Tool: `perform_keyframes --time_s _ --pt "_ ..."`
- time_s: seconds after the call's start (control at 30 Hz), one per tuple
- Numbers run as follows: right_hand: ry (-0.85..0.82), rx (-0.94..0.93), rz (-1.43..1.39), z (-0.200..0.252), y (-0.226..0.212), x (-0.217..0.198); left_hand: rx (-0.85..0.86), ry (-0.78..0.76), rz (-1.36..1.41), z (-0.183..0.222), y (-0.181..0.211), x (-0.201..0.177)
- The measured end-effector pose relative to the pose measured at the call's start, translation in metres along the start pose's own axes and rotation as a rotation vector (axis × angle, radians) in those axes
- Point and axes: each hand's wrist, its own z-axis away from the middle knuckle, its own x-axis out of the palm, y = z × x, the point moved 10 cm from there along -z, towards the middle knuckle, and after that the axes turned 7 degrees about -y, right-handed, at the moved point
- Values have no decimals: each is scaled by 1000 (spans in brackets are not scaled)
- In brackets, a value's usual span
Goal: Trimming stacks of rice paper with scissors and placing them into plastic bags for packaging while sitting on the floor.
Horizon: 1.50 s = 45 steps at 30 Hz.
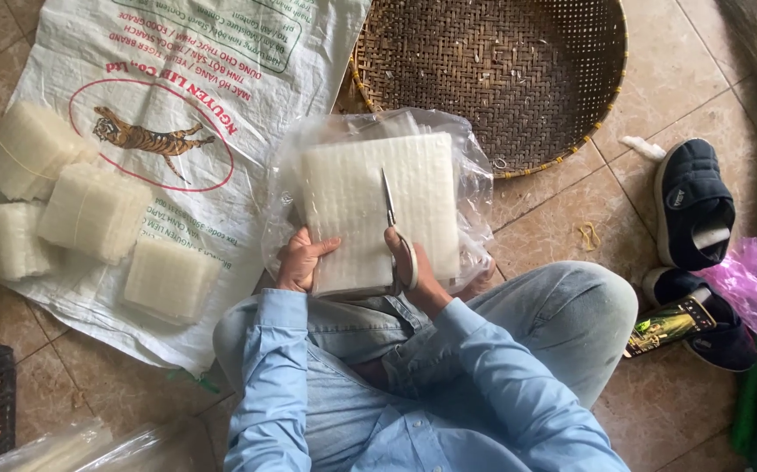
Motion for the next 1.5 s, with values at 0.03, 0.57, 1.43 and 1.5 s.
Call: perform_keyframes --time_s 0.03,0.57,1.43,1.5 --pt "2 1 -1 7 -10 1 -2 -2 -1 -3 -2 -3" --pt "66 -3 -23 -63 8 -16 13 21 19 8 6 9" --pt "-165 -608 -315 -13 -50 -16 187 105 208 49 22 37" --pt "-274 -585 -219 31 -75 2 253 158 221 63 23 41"
